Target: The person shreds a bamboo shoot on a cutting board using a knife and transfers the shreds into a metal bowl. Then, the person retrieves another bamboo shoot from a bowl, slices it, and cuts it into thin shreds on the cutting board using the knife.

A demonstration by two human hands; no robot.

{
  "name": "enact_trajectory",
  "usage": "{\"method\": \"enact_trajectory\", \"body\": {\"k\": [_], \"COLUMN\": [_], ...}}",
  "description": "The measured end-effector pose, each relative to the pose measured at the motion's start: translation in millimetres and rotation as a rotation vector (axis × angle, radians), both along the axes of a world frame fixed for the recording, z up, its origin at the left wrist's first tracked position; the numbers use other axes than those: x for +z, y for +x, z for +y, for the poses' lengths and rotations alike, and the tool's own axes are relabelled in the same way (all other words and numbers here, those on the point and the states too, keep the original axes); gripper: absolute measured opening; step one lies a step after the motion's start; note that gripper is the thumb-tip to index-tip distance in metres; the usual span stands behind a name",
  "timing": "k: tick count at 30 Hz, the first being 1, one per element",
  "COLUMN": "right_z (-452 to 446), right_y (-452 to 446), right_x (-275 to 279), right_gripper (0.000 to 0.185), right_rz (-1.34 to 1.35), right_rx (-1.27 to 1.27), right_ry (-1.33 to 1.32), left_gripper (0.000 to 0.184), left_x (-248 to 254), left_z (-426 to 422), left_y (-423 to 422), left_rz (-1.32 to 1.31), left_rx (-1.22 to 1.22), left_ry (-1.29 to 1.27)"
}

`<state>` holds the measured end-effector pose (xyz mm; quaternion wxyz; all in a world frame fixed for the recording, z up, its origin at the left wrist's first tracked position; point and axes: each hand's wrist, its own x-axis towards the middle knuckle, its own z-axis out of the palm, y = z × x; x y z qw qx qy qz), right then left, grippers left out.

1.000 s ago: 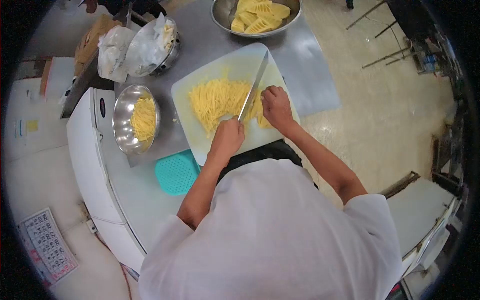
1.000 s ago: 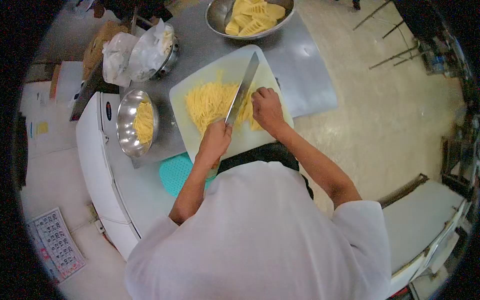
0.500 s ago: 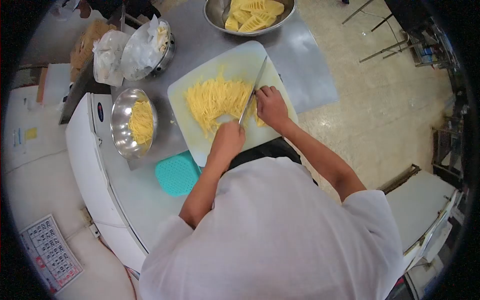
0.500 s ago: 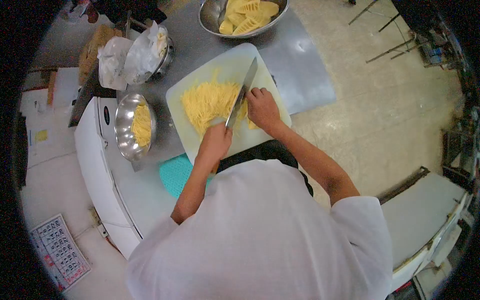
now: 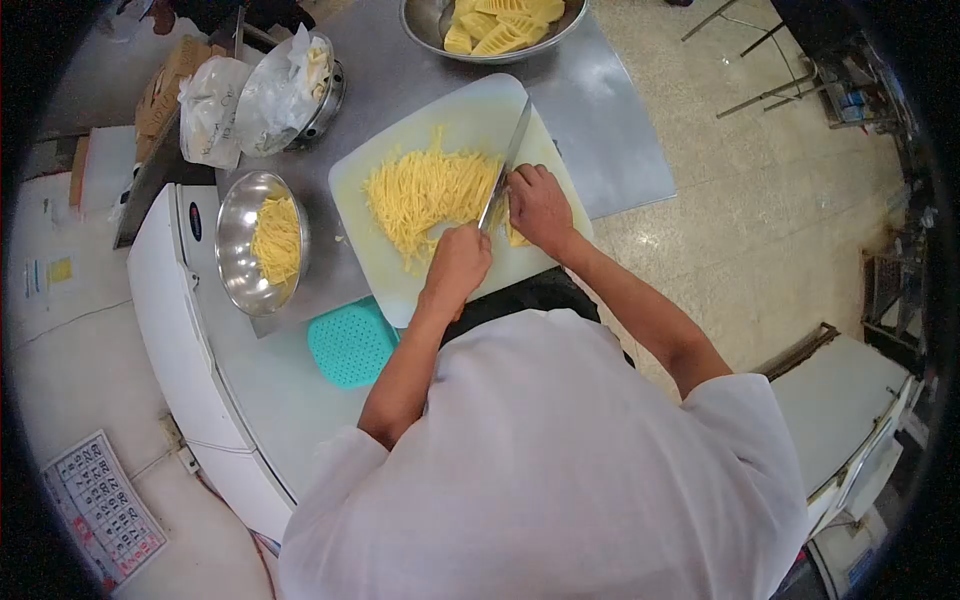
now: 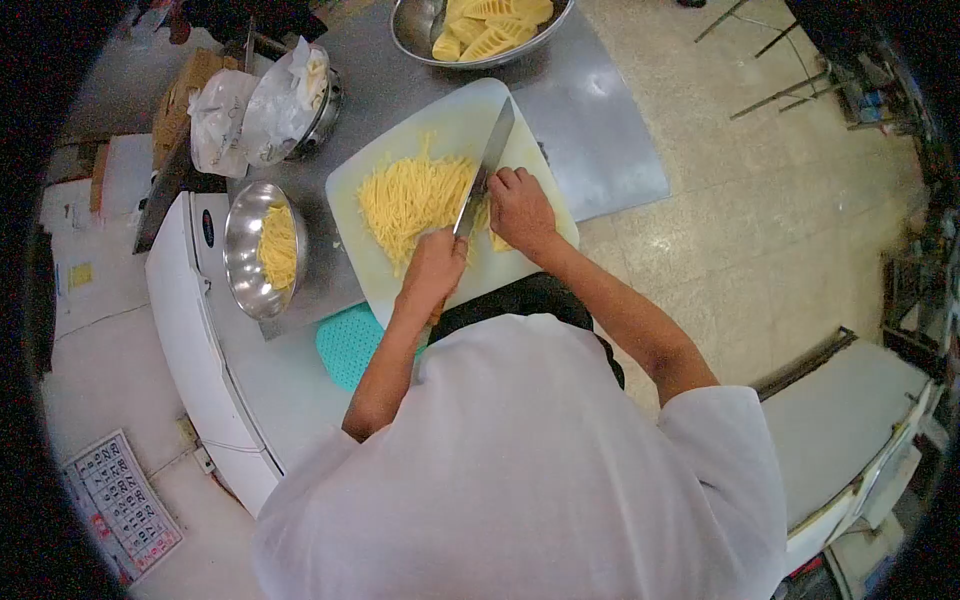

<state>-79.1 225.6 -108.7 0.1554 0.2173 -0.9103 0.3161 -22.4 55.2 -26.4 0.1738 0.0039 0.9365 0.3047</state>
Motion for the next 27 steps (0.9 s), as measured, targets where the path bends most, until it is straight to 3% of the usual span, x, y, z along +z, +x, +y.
{"method": "enact_trajectory", "body": {"k": [3, 6, 9, 11, 16, 19, 20, 23, 24, 27], "right_z": [-4, -5, -2, -4, -1, -5, -5, -4, 0, 8], "right_y": [-4, 5, -1, -2, 1, -5, -1, 0, -1, -7], "right_x": [1, 0, -3, -4, -2, 0, -1, 0, -2, -3], "right_gripper": [0.025, 0.024, 0.025, 0.025, 0.022, 0.020, 0.019, 0.018, 0.018, 0.019], "right_rz": [0.007, -0.034, -0.011, -0.010, -0.017, 0.000, -0.002, 0.004, 0.011, -0.047], "right_rx": [-0.015, -0.007, 0.014, -0.001, -0.005, -0.007, -0.016, -0.018, -0.007, 0.043], "right_ry": [-0.031, 0.011, -0.016, -0.014, 0.005, -0.026, -0.043, -0.041, -0.033, -0.193], "left_gripper": [0.032, 0.032, 0.030, 0.031, 0.030, 0.033, 0.034, 0.034, 0.032, 0.031], "left_x": [26, 1, 8, 18, -3, 0, -1, -3, 21, 28], "left_z": [4, 2, 1, 1, 6, -4, -1, 6, 11, -4], "left_y": [15, 3, 5, 15, 0, 12, 13, -12, -20, 0], "left_rz": [-0.190, -0.171, -0.068, -0.143, -0.158, 0.280, -0.026, -0.181, -0.276, -0.066], "left_rx": [0.166, 0.092, 0.061, 0.148, 0.092, -0.030, 0.086, 0.088, 0.164, 0.090], "left_ry": [0.080, 0.073, 0.010, 0.068, 0.126, -0.020, 0.078, 0.070, 0.099, 0.037]}}
